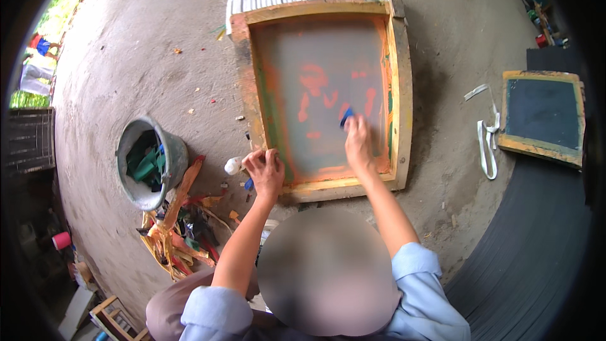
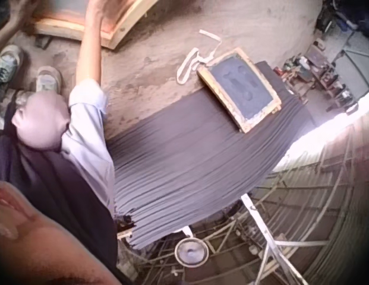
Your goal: The person sits on the floor and scrubs a wooden frame with a green sponge, repeatedly applying liquid from a small bottle and wiping the surface. The person switches between green and blue sponges while cleaning the frame's interior.
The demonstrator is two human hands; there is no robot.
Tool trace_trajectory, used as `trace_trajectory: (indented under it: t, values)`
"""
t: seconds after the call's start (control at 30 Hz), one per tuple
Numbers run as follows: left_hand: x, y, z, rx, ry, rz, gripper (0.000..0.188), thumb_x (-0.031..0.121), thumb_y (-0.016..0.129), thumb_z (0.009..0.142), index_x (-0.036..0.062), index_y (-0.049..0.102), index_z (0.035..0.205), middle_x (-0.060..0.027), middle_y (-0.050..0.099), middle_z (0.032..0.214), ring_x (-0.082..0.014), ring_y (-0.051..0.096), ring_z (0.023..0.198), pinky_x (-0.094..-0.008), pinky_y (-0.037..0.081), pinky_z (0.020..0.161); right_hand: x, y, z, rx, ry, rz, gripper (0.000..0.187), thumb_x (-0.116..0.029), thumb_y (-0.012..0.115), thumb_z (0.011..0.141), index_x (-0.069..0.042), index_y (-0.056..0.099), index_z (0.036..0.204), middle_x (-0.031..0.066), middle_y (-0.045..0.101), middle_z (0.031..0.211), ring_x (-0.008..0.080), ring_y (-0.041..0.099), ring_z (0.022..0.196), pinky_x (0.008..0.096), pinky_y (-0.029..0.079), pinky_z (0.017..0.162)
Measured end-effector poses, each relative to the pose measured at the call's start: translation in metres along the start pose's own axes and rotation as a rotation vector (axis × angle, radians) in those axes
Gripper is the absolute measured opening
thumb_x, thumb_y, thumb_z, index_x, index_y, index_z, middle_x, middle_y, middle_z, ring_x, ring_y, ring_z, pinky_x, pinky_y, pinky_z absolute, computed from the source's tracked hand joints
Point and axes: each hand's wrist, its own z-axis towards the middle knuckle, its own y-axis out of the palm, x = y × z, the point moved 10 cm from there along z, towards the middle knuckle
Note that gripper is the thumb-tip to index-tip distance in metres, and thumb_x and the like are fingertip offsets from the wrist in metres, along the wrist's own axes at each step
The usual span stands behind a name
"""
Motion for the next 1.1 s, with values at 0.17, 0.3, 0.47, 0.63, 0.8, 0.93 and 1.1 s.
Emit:
trace_trajectory:
  t: [0.17, 0.3, 0.47, 0.63, 0.8, 0.93, 1.1]
  values:
    - [-0.009, 0.007, 0.004, -0.217, -0.022, 0.084, 0.035, 0.021, 0.070, 0.075, 0.0152, 0.057, 0.107, -0.0141, 0.041, 0.110, -0.0362, 0.037, 0.110, -0.0535, 0.033, 0.095, -0.007, 0.009, -0.051, -0.458, 0.126, 0.156, 0.010, 0.006, 0.060, 0.083, 0.001, 0.057, 0.091, 0.0169, 0.059, 0.089, 0.0306, 0.062, 0.083, 0.0412, 0.052, 0.073]
    - [-0.001, -0.018, 0.045, -0.495, 0.096, -0.074, 0.058, 0.042, 0.073, 0.076, 0.0199, 0.052, 0.125, -0.0127, 0.044, 0.120, -0.0379, 0.037, 0.118, -0.0566, 0.033, 0.096, -0.078, -0.061, -0.006, -0.466, 0.108, 0.386, 0.006, 0.002, 0.060, 0.085, 0.001, 0.057, 0.090, 0.0174, 0.062, 0.086, 0.0327, 0.064, 0.080, 0.0418, 0.051, 0.072]
    - [0.097, -0.132, 0.099, -0.601, 0.398, -0.778, 0.072, 0.024, 0.081, 0.073, 0.0097, 0.045, 0.133, -0.0173, 0.050, 0.121, -0.0272, 0.060, 0.105, -0.0367, 0.051, 0.090, -0.199, -0.154, 0.026, -0.445, -0.189, 0.293, 0.013, 0.003, 0.062, 0.085, 0.000, 0.055, 0.095, 0.0064, 0.061, 0.079, 0.0142, 0.064, 0.075, 0.0280, 0.053, 0.058]
    - [0.072, -0.213, 0.121, -0.407, 0.433, -0.638, 0.025, 0.011, 0.073, 0.079, 0.0037, 0.064, 0.101, -0.0124, 0.071, 0.084, -0.0246, 0.070, 0.079, -0.0350, 0.054, 0.074, -0.258, -0.157, 0.023, -0.488, -0.123, 0.542, 0.017, 0.006, 0.062, 0.084, 0.000, 0.051, 0.096, 0.0083, 0.064, 0.085, 0.0165, 0.066, 0.072, 0.0285, 0.056, 0.054]
    - [0.018, -0.210, 0.102, -0.271, 0.392, -0.569, 0.019, 0.008, 0.070, 0.079, 0.0034, 0.065, 0.097, -0.0142, 0.068, 0.094, -0.0288, 0.068, 0.083, -0.0369, 0.054, 0.073, -0.219, -0.110, -0.011, -0.397, 0.079, 0.579, 0.010, -0.008, 0.058, 0.093, -0.002, 0.053, 0.100, 0.0067, 0.065, 0.087, 0.0116, 0.064, 0.070, 0.0256, 0.051, 0.053]
    - [-0.005, -0.151, 0.060, -0.450, 0.380, -0.618, 0.021, 0.005, 0.066, 0.078, 0.0016, 0.061, 0.098, -0.0158, 0.065, 0.098, -0.0323, 0.066, 0.089, -0.0394, 0.052, 0.077, -0.081, -0.013, -0.122, -0.348, 0.648, 0.521, 0.009, -0.011, 0.058, 0.092, -0.003, 0.060, 0.095, 0.0061, 0.065, 0.072, 0.0151, 0.063, 0.056, 0.0286, 0.049, 0.047]
    - [-0.002, -0.086, 0.023, -0.488, 0.201, -0.708, 0.023, 0.002, 0.063, 0.078, 0.0005, 0.058, 0.100, -0.0175, 0.063, 0.094, -0.0348, 0.063, 0.089, -0.0408, 0.051, 0.080, -0.001, 0.041, -0.232, -0.382, 0.987, 0.264, 0.024, -0.023, 0.074, 0.081, -0.003, 0.062, 0.088, 0.0125, 0.069, 0.082, 0.0261, 0.068, 0.076, 0.0378, 0.053, 0.071]
